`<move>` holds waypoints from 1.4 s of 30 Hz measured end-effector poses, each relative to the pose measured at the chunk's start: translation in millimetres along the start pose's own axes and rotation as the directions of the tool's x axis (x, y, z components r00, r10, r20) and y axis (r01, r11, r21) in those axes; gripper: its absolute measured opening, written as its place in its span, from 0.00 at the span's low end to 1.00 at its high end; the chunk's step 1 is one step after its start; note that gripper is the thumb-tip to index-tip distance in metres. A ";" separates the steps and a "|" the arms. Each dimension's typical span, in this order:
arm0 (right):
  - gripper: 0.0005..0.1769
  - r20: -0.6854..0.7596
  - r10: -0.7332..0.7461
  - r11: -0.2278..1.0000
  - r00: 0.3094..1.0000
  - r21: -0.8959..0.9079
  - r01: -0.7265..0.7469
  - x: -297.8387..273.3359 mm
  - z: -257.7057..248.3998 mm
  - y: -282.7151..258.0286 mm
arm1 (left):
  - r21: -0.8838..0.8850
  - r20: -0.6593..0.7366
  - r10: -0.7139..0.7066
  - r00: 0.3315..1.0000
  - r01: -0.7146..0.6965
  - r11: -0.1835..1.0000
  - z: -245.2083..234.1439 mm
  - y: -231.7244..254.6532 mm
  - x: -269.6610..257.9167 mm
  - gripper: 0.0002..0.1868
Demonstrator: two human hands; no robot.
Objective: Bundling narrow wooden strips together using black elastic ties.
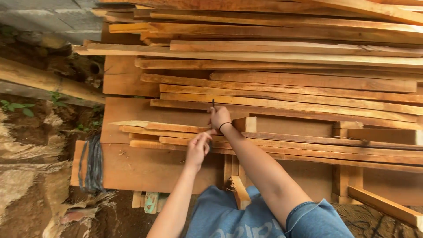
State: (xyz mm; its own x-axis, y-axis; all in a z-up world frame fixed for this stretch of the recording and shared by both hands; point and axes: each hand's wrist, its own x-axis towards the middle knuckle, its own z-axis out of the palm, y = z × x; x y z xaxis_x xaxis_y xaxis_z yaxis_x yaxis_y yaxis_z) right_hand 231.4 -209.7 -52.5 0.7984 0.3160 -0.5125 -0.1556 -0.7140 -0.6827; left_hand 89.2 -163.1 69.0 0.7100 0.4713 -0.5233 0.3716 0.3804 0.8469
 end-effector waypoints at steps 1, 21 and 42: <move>0.18 -0.010 0.005 1.000 1.000 -0.003 -0.005 9.4 5.2 16.8 | -0.003 0.011 -0.001 1.000 0.001 1.000 3.7 3.4 4.9 0.15; 0.20 0.139 0.236 0.963 0.962 0.100 -0.251 96.8 81.9 92.2 | 0.916 0.037 -0.104 0.994 0.007 0.401 8.0 -17.5 24.1 0.22; 0.23 0.010 0.061 0.997 0.998 0.043 -0.062 34.5 32.3 26.0 | 0.740 -0.141 -0.416 0.899 0.375 0.559 -6.0 -35.1 63.5 0.28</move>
State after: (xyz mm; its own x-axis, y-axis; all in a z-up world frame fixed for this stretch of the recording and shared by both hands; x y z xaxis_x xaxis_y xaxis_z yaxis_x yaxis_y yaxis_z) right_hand 236.1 -197.2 -104.7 0.7816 0.2777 -0.5586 -0.2294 -0.7047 -0.6713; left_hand 117.6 -141.8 5.5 0.3993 0.3772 -0.8356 0.9161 -0.1994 0.3477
